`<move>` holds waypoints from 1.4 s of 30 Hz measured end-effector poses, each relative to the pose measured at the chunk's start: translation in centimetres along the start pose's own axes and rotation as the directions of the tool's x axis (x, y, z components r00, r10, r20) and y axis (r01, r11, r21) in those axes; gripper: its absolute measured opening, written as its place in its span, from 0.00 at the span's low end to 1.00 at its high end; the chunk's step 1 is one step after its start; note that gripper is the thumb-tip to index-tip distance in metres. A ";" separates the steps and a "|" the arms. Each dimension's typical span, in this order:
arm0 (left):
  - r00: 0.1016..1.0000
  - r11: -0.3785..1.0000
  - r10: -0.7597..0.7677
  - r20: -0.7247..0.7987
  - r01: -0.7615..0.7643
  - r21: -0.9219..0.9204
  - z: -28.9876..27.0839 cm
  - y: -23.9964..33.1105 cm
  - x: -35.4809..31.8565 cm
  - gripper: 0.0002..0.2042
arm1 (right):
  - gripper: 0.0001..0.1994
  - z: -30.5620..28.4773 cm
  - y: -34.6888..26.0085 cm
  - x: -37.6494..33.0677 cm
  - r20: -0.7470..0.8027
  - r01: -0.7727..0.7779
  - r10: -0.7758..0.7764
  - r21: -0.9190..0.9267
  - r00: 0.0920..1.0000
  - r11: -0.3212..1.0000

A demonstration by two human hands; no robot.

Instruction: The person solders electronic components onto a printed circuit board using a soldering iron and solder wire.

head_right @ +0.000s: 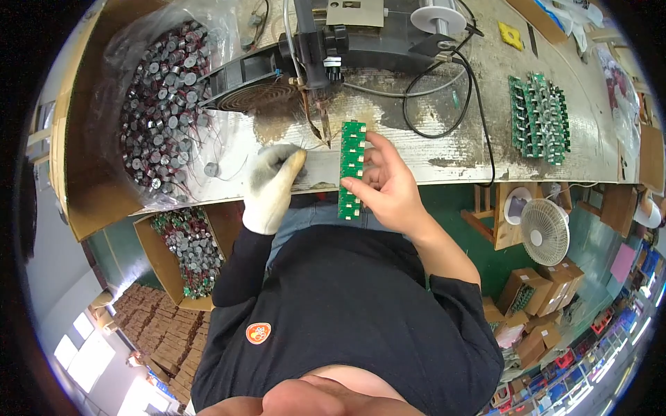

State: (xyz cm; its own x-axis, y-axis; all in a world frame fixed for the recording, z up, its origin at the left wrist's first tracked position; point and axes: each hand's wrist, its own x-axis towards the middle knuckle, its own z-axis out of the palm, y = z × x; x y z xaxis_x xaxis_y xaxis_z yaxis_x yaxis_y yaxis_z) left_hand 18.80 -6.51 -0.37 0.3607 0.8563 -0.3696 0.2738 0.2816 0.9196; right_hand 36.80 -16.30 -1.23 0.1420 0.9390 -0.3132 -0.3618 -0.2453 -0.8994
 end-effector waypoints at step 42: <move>0.992 0.949 -0.102 0.079 0.121 -0.291 2.2 1.3 -0.1 0.06 | 0.29 1.1 0.3 0.2 0.028 0.119 -0.117 -0.074 0.993 0.990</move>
State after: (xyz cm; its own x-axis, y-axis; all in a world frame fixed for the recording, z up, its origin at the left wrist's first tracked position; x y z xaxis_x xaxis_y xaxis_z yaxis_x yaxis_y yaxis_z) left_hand 21.08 -7.15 0.58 0.4000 0.7862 -0.4710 0.0444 0.4967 0.8668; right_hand 35.76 -15.88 -1.20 0.1575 0.9677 -0.1971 -0.2727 -0.1492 -0.9505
